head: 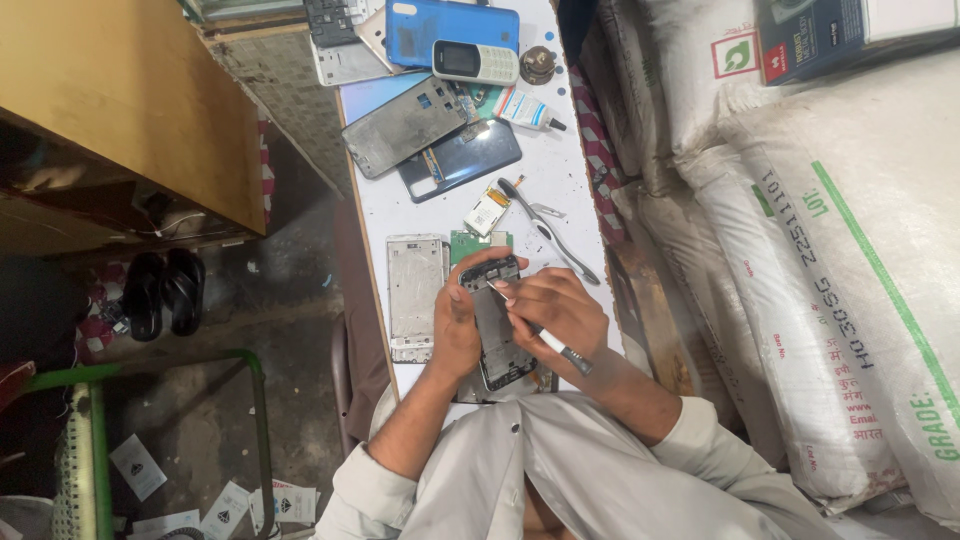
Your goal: The person sits at a cluttered repair bench and works on a disassembled mobile phone, holding the phone frame in one hand and using a screwdriver-like tool with the other to work on the phone's internal components, repeatedly repositioning the phone while other phones and parts lie on the bench.
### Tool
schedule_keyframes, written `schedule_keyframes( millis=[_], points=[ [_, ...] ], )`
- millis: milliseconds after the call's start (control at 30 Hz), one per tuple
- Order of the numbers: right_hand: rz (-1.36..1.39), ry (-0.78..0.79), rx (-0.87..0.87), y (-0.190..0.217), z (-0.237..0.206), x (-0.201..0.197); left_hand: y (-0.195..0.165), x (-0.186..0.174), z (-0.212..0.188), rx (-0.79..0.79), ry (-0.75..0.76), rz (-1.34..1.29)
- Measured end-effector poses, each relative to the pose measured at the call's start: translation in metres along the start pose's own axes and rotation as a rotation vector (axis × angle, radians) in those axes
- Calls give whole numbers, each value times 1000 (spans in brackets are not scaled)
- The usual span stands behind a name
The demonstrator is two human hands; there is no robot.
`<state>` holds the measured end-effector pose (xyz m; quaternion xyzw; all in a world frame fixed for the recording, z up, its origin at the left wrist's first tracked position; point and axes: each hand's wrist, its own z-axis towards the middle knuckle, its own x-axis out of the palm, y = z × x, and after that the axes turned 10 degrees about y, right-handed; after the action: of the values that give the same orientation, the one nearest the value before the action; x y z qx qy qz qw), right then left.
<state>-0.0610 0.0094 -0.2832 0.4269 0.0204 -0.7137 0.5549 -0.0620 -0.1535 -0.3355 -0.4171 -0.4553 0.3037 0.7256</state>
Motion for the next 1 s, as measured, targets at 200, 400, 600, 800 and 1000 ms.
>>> schedule_keyframes(
  millis=[200, 400, 600, 800, 1000],
  points=[
    [-60, 23, -29, 3, 1, 1, 1, -1, 1, 14, -13, 22],
    [131, 5, 26, -1, -3, -5, 0, 0, 2, -35, 0, -13],
    [117, -32, 207, -3, -1, -2, -4, -3, 1, -65, 73, 114],
    [-33, -60, 107, -10, 7, 4, -6, -3, 4, -104, 107, 206],
    [0, -62, 136, -10, 7, 7, -7, -3, 7, -124, 123, 197]
  ],
)
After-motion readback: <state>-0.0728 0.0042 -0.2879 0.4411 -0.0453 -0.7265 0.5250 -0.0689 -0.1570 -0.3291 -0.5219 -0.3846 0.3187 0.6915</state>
